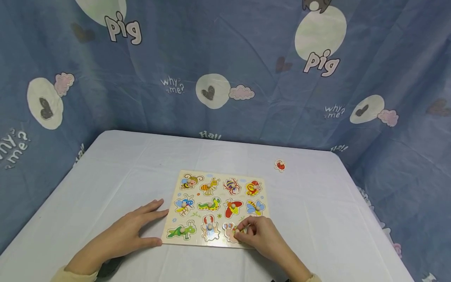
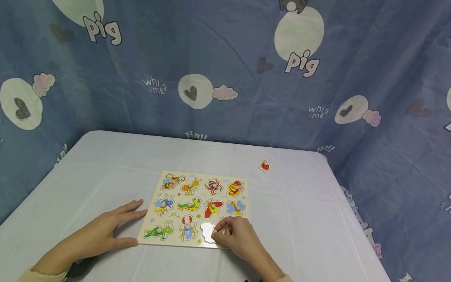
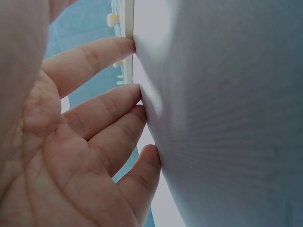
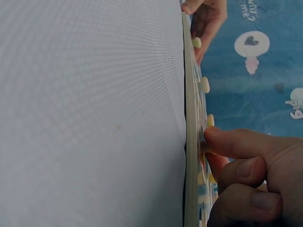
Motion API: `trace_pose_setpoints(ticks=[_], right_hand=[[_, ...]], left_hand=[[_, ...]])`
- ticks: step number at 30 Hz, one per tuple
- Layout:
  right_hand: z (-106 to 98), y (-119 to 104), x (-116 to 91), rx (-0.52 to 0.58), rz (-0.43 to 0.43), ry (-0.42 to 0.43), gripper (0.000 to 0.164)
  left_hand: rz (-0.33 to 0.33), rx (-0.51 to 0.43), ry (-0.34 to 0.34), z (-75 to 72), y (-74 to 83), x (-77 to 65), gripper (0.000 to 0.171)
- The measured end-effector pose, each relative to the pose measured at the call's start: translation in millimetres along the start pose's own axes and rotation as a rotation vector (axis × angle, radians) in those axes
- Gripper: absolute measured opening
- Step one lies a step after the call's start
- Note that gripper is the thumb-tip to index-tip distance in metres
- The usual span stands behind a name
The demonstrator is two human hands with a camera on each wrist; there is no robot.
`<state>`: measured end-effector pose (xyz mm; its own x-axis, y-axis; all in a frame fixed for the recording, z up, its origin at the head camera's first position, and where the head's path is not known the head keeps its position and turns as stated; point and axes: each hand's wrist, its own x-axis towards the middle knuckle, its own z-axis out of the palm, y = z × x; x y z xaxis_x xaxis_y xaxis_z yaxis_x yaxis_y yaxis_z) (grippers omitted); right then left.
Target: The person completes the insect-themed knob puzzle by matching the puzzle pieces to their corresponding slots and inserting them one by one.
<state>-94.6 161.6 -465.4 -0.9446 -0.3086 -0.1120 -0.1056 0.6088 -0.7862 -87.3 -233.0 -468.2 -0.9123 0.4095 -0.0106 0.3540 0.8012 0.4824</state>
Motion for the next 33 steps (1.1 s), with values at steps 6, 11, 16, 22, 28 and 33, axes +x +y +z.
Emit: trace_pose_setpoints(ticks=[6, 11, 16, 22, 28, 33], right_hand=[[-0.2, -0.2, 0.8, -0.032, -0.015, 0.001, 0.015], [-0.6, -0.1, 0.8, -0.044, -0.016, -0.007, 0.013], [-0.1, 0.8, 0.6, -0.062, -0.015, -0.005, 0.014], [0.6, 1.1, -0.2, -0.054, -0.010, 0.004, 0.014], [1.5, -0.4, -0.5, -0.065, -0.013, 0.018, 0.013], [-1.5, -0.1, -1.0, -0.050, -0.006, 0.000, 0.013]], left_hand=[[-0.020, 0.010, -0.014, 0.1, 0.2, 0.9, 0.085], [-0.014, 0.010, -0.020, 0.3, 0.3, 0.8, 0.084], [-0.021, 0.011, -0.027, 0.9, 0.4, 0.9, 0.085], [-0.032, 0.019, -0.033, 0.5, 1.4, 0.7, 0.085], [-0.042, 0.027, -0.033, -0.5, 2.6, 0.4, 0.085], [-0.039, 0.026, -0.034, -0.7, 3.1, 0.6, 0.085]])
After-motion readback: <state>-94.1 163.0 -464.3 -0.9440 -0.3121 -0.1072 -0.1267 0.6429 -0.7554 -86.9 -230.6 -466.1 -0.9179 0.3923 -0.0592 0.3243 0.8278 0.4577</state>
